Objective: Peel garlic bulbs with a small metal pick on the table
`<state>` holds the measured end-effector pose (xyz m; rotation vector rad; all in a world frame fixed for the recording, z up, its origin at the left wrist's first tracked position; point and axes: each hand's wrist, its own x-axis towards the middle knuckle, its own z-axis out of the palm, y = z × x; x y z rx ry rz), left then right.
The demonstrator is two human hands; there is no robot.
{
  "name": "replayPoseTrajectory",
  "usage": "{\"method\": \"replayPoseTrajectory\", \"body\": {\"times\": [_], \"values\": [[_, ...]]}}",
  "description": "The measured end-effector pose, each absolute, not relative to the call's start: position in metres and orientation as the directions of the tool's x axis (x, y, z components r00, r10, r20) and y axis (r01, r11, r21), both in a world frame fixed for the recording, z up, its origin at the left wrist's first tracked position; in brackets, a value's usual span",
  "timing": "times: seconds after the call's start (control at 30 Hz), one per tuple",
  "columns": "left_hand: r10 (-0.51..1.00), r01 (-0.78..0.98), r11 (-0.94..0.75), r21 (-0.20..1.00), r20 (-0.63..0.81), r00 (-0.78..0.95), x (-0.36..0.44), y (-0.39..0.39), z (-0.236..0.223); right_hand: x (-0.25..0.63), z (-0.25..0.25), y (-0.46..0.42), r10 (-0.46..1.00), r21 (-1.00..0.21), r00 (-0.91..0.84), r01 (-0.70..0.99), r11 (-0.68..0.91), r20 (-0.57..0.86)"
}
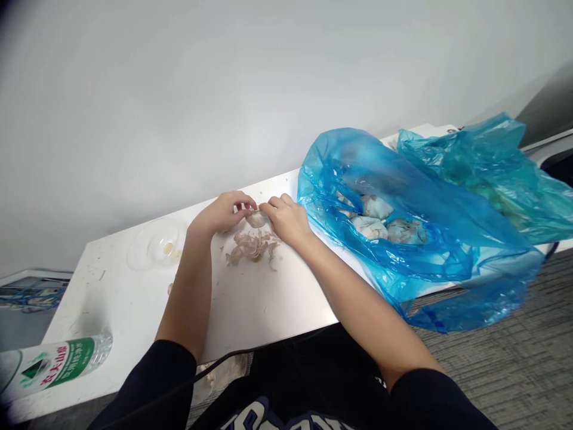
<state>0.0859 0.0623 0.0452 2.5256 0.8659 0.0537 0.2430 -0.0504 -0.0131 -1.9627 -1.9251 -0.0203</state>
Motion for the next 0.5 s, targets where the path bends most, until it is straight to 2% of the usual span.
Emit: {"method": "replayPoseTrajectory", "body": {"times": [0.5], "values": [[0.595, 0.574, -0.66, 0.484, -0.129, 0.793, 0.0869, 0.0585, 0.0497, 0.2453, -0.0095, -0.0534, 0.964, -0.253, 0.019, 0.966, 0.05, 0.265]]}}
